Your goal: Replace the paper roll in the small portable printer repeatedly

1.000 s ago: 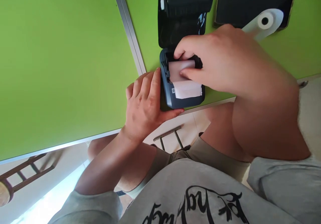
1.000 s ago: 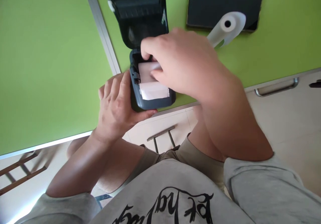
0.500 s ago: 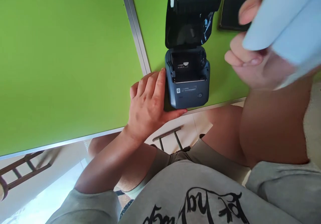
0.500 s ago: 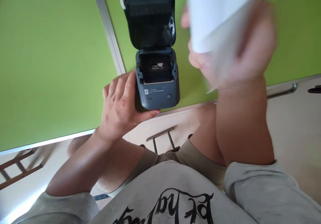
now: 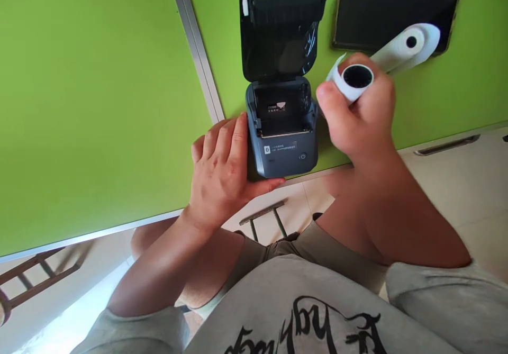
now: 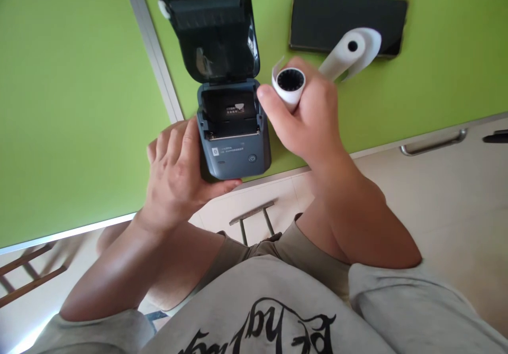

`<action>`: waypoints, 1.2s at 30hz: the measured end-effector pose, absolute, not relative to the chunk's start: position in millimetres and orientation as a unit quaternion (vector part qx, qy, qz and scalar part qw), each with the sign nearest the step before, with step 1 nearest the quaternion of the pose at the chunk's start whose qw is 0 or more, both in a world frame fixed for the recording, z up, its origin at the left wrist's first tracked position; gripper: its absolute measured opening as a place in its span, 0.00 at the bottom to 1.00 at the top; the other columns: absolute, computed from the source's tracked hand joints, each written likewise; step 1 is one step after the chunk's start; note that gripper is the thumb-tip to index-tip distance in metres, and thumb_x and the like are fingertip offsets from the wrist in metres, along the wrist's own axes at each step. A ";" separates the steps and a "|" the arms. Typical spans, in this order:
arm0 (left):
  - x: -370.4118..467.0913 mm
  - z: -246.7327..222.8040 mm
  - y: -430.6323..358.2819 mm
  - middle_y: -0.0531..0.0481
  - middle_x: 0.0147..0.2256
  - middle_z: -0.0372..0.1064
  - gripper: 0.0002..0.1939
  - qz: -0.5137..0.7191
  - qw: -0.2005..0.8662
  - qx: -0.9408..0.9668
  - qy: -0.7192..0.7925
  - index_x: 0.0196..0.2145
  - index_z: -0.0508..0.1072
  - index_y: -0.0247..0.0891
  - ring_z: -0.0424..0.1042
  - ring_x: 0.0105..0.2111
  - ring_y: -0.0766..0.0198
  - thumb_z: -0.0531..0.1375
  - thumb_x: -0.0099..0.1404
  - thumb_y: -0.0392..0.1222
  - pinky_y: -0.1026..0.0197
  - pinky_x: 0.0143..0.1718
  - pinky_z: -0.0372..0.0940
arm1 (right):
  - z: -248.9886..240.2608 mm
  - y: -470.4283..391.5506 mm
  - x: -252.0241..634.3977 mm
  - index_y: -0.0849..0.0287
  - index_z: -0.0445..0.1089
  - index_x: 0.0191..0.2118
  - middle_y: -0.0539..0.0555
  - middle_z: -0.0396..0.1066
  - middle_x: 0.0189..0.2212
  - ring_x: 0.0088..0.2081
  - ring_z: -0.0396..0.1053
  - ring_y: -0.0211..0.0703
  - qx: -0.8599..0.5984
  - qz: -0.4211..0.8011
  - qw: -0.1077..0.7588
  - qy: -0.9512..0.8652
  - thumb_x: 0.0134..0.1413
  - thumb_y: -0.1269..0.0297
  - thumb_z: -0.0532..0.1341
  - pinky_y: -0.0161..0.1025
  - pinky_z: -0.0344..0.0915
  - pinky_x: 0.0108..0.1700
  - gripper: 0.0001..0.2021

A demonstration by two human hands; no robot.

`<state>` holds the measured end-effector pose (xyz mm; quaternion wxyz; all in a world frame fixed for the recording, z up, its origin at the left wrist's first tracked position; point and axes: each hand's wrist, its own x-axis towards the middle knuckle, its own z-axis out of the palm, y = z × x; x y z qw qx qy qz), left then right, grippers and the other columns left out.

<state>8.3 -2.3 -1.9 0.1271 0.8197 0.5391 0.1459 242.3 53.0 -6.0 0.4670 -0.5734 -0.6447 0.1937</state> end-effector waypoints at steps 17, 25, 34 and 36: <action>8.1 -2.2 -2.5 0.29 0.64 0.68 0.58 0.141 0.132 0.817 0.544 0.71 0.59 0.33 0.67 0.62 0.34 0.50 0.62 0.84 0.43 0.60 0.60 | 5.3 43.9 249.3 0.46 0.65 0.59 0.56 0.73 0.57 0.60 0.71 0.54 -0.551 0.094 0.398 -0.727 0.56 0.63 0.63 0.55 0.68 0.62 0.24; 7.8 -1.9 -3.3 0.28 0.64 0.67 0.59 0.130 0.142 0.815 0.546 0.72 0.58 0.33 0.66 0.62 0.33 0.49 0.62 0.85 0.42 0.60 0.60 | -16.4 59.7 316.8 0.53 0.70 0.61 0.56 0.73 0.56 0.56 0.70 0.53 -0.519 -0.078 0.505 -0.685 0.48 0.69 0.60 0.51 0.64 0.52 0.31; 8.6 -3.2 -0.8 0.26 0.62 0.68 0.62 0.131 0.133 0.816 0.547 0.72 0.59 0.31 0.66 0.61 0.32 0.49 0.60 0.86 0.41 0.58 0.60 | -40.8 83.3 315.1 0.50 0.63 0.49 0.51 0.69 0.41 0.38 0.66 0.44 -0.667 -0.012 0.466 -0.582 0.31 0.84 0.63 0.41 0.63 0.41 0.35; 8.7 -3.8 -0.2 0.27 0.62 0.68 0.62 0.131 0.131 0.817 0.547 0.71 0.60 0.31 0.67 0.61 0.32 0.48 0.59 0.87 0.41 0.58 0.60 | -37.1 83.1 309.9 0.51 0.63 0.47 0.49 0.65 0.35 0.34 0.63 0.41 -0.681 -0.005 0.467 -0.564 0.31 0.83 0.63 0.40 0.61 0.38 0.33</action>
